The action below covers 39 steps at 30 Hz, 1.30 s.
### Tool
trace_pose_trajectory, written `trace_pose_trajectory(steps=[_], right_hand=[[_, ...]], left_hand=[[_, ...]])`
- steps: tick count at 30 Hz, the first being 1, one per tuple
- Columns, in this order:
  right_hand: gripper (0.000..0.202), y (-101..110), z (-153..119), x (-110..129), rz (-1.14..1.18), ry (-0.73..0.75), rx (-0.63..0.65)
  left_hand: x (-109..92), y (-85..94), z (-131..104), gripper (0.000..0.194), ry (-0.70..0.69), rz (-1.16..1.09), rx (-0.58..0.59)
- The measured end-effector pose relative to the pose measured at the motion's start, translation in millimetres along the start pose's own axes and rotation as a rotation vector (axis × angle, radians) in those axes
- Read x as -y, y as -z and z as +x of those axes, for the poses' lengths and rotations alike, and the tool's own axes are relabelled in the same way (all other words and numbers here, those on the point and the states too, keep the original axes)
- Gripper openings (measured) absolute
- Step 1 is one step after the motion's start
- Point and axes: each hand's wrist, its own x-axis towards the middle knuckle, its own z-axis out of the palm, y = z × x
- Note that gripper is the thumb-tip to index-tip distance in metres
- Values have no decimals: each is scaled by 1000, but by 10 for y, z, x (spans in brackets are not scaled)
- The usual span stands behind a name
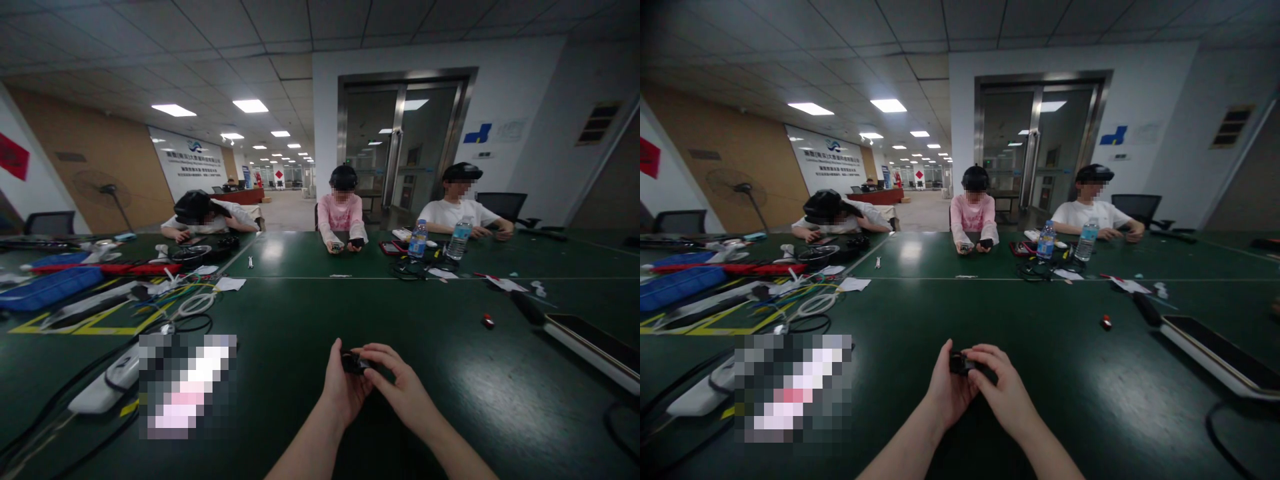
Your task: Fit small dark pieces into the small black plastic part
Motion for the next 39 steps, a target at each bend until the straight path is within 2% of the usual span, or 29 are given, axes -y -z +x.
trace_pose_trajectory(steps=[5, 12, 23, 30, 33, 35, 37, 39], right_hand=[[26, 6, 7, -26, -38, 10, -16], [23, -36, 5, -66, -17, -1, 27], [35, 46, 0, -16, -33, 26, 50], [44, 48, 10, 13, -36, -15, 35], [41, 73, 35, -35, -28, -28, 13], [40, 101, 55, -105, -36, -49, -49], [42, 125, 75, -184, 0, -71, -43], [42, 139, 93, -249, 58, -103, -23]], left_hand=[[5, -12, -4, 40, -9, 17, -35], [-3, -9, -13, 41, -5, -5, -59], [-29, -40, -42, 45, 0, 72, 26], [-16, -49, -44, 50, 11, 94, 80], [-26, -31, -2, 47, -85, 150, 53], [-38, 10, 37, 41, -251, 222, 13], [-44, 65, 71, 37, -396, 319, 4], [-38, 114, 90, 35, -451, 408, 26]])
